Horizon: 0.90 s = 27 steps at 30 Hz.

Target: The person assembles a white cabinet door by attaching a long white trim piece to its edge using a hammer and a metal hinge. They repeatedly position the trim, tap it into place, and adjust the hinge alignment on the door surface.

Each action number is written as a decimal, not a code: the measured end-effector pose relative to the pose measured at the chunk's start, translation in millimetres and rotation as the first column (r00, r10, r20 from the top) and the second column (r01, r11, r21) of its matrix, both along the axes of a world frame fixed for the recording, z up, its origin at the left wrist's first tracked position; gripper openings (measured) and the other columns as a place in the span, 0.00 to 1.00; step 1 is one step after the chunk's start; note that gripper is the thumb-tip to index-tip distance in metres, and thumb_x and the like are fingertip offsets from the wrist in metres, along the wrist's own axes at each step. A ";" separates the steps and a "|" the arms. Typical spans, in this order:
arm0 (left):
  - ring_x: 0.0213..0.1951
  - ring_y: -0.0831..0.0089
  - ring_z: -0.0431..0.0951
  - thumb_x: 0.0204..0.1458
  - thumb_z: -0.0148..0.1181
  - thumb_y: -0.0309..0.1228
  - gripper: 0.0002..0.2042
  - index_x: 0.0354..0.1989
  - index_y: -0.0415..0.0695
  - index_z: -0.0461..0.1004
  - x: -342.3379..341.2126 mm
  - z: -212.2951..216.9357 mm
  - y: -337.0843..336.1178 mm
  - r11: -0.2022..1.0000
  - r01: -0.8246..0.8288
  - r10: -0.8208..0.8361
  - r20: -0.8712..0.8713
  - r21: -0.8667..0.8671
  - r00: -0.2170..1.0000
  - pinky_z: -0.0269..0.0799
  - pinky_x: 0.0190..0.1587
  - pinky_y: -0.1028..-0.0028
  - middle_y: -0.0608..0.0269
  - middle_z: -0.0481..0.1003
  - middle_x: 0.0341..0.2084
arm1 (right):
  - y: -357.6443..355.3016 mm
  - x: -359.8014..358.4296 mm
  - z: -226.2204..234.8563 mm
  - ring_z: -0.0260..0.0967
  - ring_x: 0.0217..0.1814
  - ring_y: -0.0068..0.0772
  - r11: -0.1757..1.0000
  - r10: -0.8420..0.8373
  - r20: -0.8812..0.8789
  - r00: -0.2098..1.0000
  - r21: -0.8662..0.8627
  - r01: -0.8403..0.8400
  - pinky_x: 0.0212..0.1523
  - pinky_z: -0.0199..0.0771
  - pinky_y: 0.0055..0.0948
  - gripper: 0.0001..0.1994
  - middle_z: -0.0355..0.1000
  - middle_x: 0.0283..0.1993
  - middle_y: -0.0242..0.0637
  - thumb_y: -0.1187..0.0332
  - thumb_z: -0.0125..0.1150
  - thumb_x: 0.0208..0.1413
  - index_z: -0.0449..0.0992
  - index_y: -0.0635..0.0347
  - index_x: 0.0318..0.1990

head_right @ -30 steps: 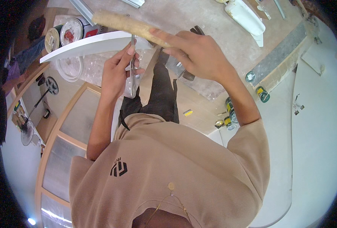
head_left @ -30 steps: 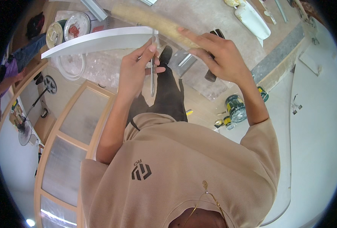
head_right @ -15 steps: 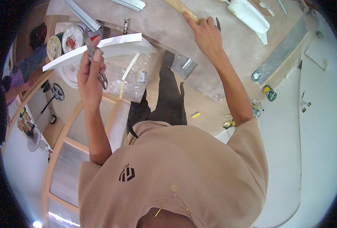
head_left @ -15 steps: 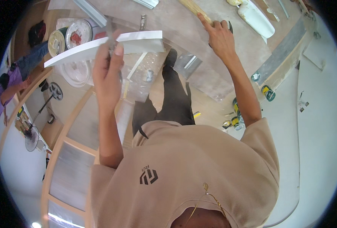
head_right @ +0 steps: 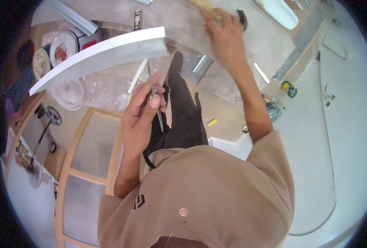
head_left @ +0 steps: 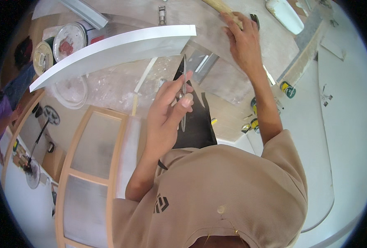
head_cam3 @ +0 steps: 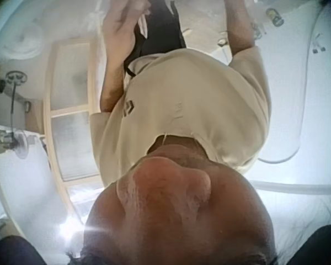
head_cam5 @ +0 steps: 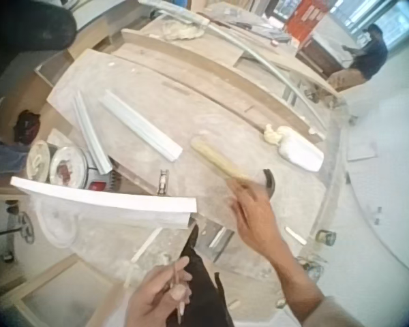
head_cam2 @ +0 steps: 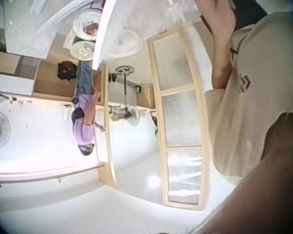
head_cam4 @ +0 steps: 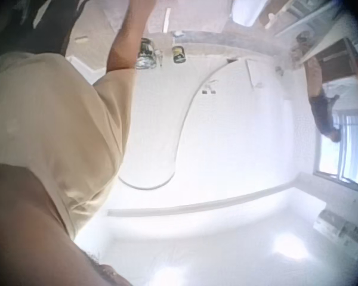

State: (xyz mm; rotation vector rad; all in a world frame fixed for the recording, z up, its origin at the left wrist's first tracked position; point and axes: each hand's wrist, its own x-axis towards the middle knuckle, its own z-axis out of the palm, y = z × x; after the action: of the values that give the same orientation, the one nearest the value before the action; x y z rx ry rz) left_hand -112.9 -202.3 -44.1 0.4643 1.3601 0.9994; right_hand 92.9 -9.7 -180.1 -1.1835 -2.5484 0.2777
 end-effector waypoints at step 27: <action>0.26 0.79 0.73 0.64 0.60 0.28 0.26 0.69 0.33 0.64 3.4 3.4 63.1 0.999 0.014 -0.018 -0.072 -0.043 0.997 0.74 0.26 0.76 0.55 0.73 0.34 | 37.1 -60.7 80.9 0.79 0.47 0.38 0.610 0.115 -0.579 0.807 -0.600 -0.518 0.45 0.82 0.32 0.13 0.79 0.50 0.43 0.79 0.67 0.52 0.84 0.61 0.46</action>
State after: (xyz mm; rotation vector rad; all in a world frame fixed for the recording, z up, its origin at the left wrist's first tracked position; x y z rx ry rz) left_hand -109.5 -139.2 -40.6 0.4826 1.4376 0.9465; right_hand 32.2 27.4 -99.2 -0.6579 -2.1668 1.6273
